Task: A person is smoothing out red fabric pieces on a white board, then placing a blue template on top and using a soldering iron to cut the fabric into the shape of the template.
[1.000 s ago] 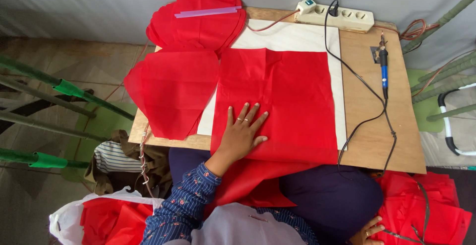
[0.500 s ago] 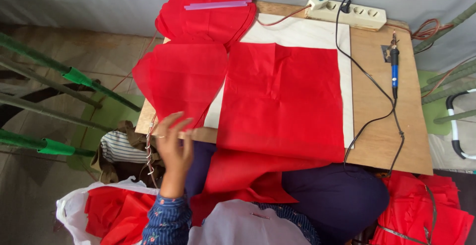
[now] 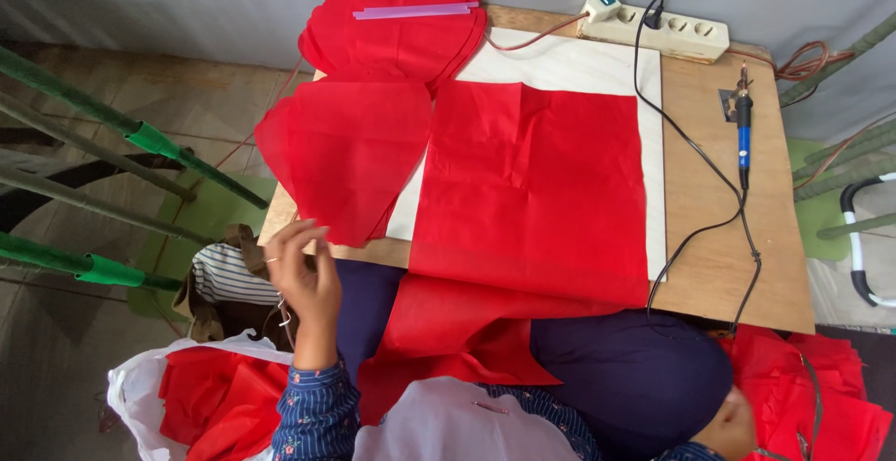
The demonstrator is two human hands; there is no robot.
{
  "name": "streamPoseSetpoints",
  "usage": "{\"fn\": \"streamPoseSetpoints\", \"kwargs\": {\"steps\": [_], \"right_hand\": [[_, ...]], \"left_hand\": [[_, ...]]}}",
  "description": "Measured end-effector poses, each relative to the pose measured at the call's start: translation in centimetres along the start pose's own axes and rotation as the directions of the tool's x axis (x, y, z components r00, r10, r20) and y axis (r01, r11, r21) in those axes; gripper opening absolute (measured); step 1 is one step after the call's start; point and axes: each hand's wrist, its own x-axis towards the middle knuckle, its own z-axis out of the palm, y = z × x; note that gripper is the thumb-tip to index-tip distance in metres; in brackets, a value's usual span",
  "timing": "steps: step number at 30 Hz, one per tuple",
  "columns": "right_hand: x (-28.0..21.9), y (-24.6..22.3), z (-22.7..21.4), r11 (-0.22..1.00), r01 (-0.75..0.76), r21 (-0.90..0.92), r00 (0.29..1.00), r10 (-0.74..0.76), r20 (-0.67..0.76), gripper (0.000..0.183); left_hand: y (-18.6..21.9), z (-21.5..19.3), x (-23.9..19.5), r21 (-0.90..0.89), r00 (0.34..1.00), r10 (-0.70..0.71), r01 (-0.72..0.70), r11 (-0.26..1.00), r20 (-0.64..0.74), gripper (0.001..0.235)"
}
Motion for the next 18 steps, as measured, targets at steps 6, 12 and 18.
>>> {"fn": "streamPoseSetpoints", "kwargs": {"steps": [6, 12, 18], "right_hand": [[16.8, -18.8, 0.6, 0.956, 0.259, 0.139, 0.966, -0.258, -0.027, 0.033], [23.2, -34.3, 3.5, 0.805, 0.456, 0.379, 0.847, -0.523, 0.093, 0.017], [23.0, -40.3, 7.9, 0.625, 0.423, 0.656, 0.708, -0.680, 0.191, 0.022]], "left_hand": [[4.2, 4.3, 0.0, -0.003, 0.884, 0.026, -0.027, 1.000, 0.467, 0.025], [2.1, 7.7, 1.8, 0.373, 0.899, -0.070, -0.107, 0.922, 0.432, 0.050], [-4.1, 12.1, 2.0, 0.563, 0.776, -0.253, -0.155, 0.812, 0.578, 0.062]]}}
